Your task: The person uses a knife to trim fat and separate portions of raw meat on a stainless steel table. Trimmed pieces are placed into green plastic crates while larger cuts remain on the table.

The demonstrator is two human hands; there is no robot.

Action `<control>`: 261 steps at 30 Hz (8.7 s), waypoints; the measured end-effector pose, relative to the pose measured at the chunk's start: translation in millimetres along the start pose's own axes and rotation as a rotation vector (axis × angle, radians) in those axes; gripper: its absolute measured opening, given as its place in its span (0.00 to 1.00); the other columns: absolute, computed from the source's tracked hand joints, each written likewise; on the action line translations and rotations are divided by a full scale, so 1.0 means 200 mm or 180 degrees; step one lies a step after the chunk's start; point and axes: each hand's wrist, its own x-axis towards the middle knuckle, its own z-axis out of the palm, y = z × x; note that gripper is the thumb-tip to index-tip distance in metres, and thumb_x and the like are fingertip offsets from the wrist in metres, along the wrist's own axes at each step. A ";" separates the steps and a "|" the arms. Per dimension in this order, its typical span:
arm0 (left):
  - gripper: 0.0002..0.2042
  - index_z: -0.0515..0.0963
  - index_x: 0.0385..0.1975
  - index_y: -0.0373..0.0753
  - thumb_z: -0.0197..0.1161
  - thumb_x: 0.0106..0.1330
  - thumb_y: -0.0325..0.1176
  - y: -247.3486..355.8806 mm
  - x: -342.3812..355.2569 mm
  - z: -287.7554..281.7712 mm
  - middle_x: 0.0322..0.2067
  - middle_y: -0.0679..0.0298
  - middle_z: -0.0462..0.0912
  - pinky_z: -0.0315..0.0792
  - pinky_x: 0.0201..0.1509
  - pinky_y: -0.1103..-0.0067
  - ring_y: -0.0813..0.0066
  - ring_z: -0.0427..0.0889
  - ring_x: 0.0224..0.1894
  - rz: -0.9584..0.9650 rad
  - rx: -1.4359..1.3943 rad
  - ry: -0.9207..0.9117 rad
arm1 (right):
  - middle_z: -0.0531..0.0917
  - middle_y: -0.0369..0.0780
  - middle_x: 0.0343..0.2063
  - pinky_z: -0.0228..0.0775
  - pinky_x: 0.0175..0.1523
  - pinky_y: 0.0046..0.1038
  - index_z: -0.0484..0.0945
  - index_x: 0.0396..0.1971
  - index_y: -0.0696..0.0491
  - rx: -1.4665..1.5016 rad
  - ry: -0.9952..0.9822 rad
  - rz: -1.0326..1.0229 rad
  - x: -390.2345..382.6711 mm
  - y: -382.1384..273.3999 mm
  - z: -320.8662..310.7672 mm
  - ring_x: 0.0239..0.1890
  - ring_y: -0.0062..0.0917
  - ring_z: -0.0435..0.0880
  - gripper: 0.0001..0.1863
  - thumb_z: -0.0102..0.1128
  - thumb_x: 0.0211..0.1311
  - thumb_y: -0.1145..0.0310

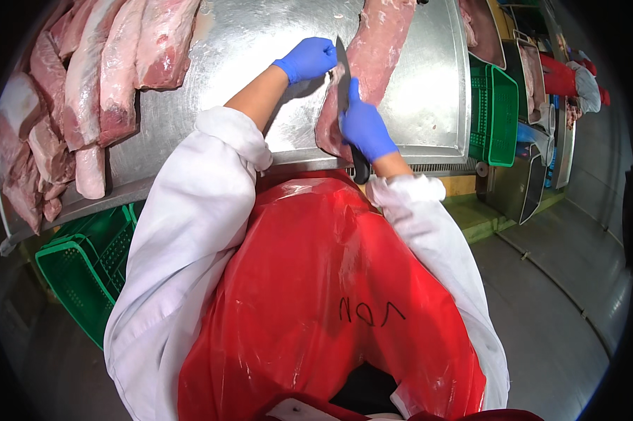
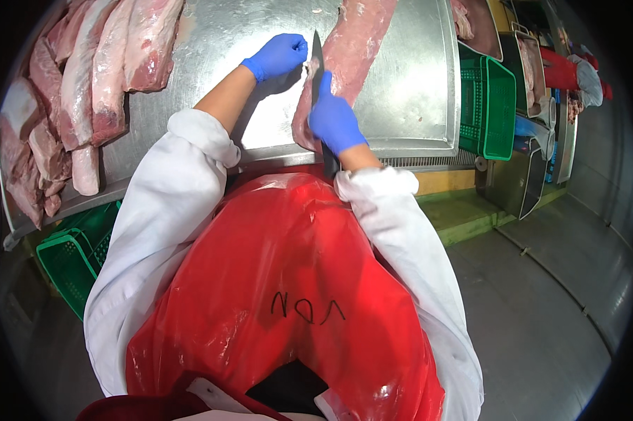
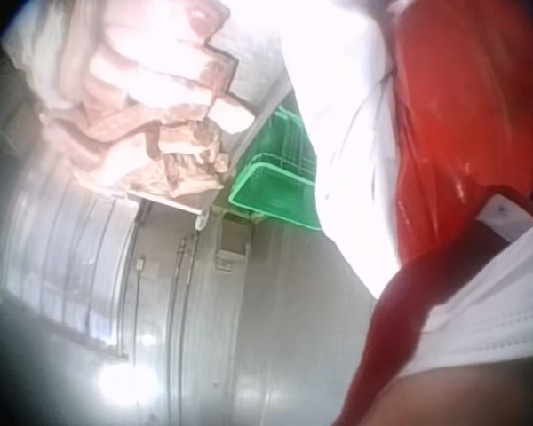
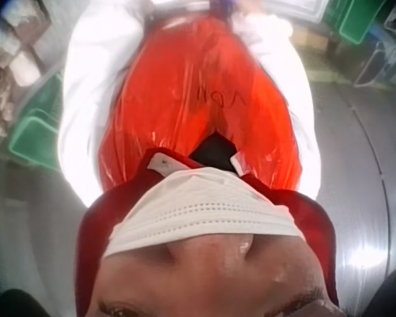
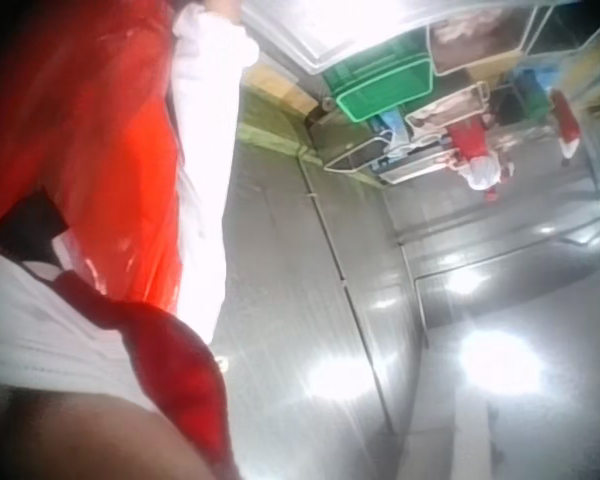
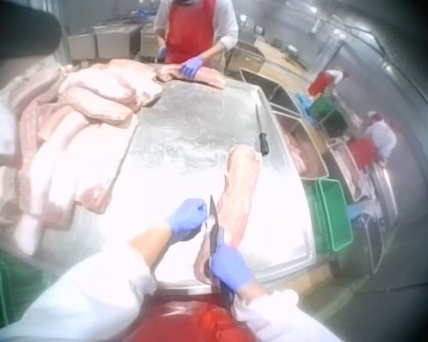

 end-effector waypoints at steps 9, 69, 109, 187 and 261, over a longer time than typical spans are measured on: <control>0.25 0.83 0.37 0.26 0.58 0.63 0.49 -0.08 0.00 0.28 0.40 0.37 0.84 0.76 0.52 0.67 0.43 0.84 0.43 -0.1107 0.0523 0.0263 | 0.80 0.42 0.23 0.74 0.23 0.29 0.43 0.78 0.38 0.1030 0.0717 0.0616 -0.23 0.15 -0.20 0.16 0.24 0.78 0.43 0.50 0.67 0.75; 0.33 0.68 0.61 0.25 0.65 0.55 0.37 0.55 0.36 0.24 0.53 0.45 0.79 0.76 0.60 0.60 0.49 0.80 0.54 -0.0883 -0.3332 0.1572 | 0.82 0.40 0.48 0.69 0.24 0.17 0.53 0.76 0.43 0.2846 0.1170 -0.0083 0.22 1.69 -1.05 0.27 0.15 0.78 0.40 0.54 0.67 0.81; 0.13 0.79 0.41 0.41 0.63 0.62 0.41 0.86 0.87 1.24 0.40 0.55 0.81 0.75 0.49 0.62 0.54 0.80 0.46 0.0580 0.4644 0.0088 | 0.80 0.39 0.24 0.71 0.23 0.21 0.47 0.77 0.41 0.3491 0.0816 -0.0421 0.29 1.84 -0.89 0.17 0.16 0.76 0.43 0.57 0.67 0.75; 0.08 0.75 0.33 0.33 0.65 0.57 0.28 0.98 0.80 1.13 0.25 0.59 0.82 0.77 0.34 0.75 0.72 0.81 0.25 0.0356 -0.0867 0.3593 | 0.79 0.40 0.21 0.69 0.21 0.26 0.63 0.56 0.54 0.4172 -0.0235 -0.0922 0.43 0.95 -0.06 0.18 0.21 0.74 0.20 0.55 0.67 0.76; 0.06 0.69 0.31 0.37 0.59 0.58 0.22 1.92 -0.51 0.76 0.27 0.61 0.74 0.73 0.33 0.77 0.72 0.78 0.28 0.2833 -0.2771 0.3061 | 0.82 0.53 0.36 0.77 0.35 0.38 0.40 0.77 0.48 0.2054 -0.0650 -0.1521 -0.04 -0.41 0.65 0.27 0.40 0.83 0.40 0.48 0.69 0.65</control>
